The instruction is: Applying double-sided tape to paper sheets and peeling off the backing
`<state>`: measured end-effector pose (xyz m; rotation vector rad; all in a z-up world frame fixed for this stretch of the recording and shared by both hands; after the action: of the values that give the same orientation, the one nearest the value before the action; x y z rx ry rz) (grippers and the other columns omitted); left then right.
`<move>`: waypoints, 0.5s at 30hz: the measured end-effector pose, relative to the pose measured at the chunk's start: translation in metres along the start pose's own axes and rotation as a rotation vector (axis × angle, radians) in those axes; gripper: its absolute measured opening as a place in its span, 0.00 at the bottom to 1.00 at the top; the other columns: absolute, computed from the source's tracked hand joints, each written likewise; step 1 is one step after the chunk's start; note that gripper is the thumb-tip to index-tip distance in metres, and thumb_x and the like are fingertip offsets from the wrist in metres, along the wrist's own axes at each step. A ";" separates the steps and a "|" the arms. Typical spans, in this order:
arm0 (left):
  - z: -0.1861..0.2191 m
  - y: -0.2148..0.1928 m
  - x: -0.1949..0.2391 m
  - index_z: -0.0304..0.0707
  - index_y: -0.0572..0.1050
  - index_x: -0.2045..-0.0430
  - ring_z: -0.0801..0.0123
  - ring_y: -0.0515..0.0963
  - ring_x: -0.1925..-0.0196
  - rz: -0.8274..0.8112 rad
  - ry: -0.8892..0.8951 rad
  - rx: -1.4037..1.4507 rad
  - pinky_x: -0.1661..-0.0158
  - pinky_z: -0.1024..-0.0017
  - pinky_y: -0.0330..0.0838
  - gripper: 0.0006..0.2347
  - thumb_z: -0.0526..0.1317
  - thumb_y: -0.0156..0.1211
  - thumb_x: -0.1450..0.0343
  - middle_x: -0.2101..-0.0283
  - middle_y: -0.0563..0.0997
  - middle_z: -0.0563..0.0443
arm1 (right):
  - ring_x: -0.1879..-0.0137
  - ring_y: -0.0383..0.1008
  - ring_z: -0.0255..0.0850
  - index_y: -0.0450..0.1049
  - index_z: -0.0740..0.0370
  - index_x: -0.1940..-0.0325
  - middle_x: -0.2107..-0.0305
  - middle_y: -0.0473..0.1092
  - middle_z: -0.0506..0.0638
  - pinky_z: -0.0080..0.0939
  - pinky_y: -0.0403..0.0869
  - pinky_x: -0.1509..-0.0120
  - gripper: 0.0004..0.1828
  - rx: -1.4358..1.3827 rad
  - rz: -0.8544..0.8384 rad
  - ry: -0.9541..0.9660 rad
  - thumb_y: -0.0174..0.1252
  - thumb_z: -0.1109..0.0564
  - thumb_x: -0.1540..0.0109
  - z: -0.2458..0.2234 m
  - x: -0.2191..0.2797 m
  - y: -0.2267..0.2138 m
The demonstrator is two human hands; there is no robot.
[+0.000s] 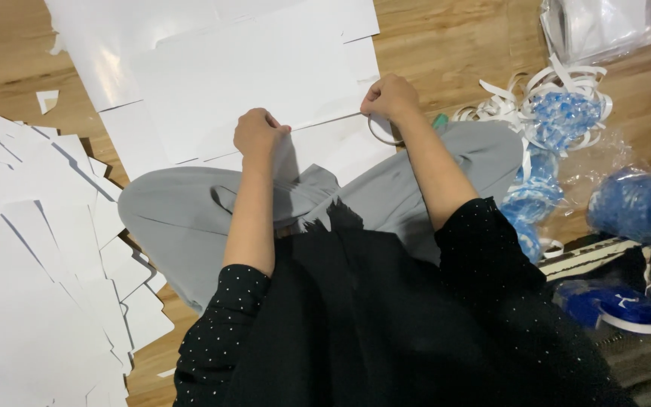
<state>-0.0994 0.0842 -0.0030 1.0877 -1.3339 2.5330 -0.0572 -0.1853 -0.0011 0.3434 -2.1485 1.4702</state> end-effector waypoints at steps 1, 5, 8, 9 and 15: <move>0.002 -0.003 0.002 0.50 0.66 0.88 0.70 0.73 0.75 0.001 -0.003 -0.001 0.74 0.73 0.64 0.10 0.43 0.65 0.45 0.78 0.74 0.63 | 0.67 0.70 0.38 0.75 0.40 0.81 0.81 0.70 0.39 0.39 0.67 0.66 0.06 -0.001 -0.003 -0.002 0.60 0.49 0.62 -0.003 0.002 -0.001; 0.003 -0.004 0.004 0.50 0.66 0.88 0.73 0.72 0.76 -0.009 -0.030 0.018 0.75 0.76 0.63 0.10 0.42 0.64 0.45 0.80 0.73 0.64 | 0.71 0.68 0.35 0.75 0.43 0.82 0.83 0.69 0.37 0.35 0.65 0.71 0.04 -0.022 -0.003 0.016 0.58 0.52 0.60 -0.005 0.003 -0.001; 0.000 0.001 0.000 0.51 0.66 0.89 0.71 0.73 0.75 0.007 -0.017 0.019 0.74 0.74 0.63 0.11 0.43 0.66 0.45 0.80 0.74 0.63 | 0.71 0.69 0.36 0.75 0.43 0.83 0.83 0.69 0.38 0.37 0.66 0.70 0.04 -0.017 0.019 0.024 0.58 0.52 0.60 -0.004 0.003 0.000; -0.001 0.002 -0.002 0.51 0.66 0.89 0.70 0.74 0.75 0.013 -0.012 0.013 0.73 0.73 0.64 0.11 0.44 0.66 0.45 0.79 0.74 0.64 | 0.69 0.70 0.37 0.75 0.43 0.83 0.81 0.70 0.38 0.38 0.67 0.67 0.03 -0.015 0.016 0.042 0.58 0.52 0.60 -0.005 0.003 0.001; -0.001 0.002 0.002 0.51 0.65 0.90 0.74 0.72 0.78 0.031 -0.008 0.053 0.76 0.76 0.62 0.11 0.42 0.65 0.46 0.81 0.73 0.65 | 0.72 0.70 0.42 0.71 0.43 0.87 0.85 0.68 0.40 0.41 0.67 0.71 0.03 0.026 0.127 -0.030 0.54 0.54 0.60 0.003 -0.006 0.014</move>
<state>-0.1019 0.0836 -0.0035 1.0958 -1.3026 2.6027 -0.0599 -0.1832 -0.0163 0.2429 -2.2120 1.5737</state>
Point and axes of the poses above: each hand's wrist, its own x-axis away from the middle knuckle, its own y-axis out of the palm, z = x × y, the point moved 3 cm from there along -x, towards the middle knuckle
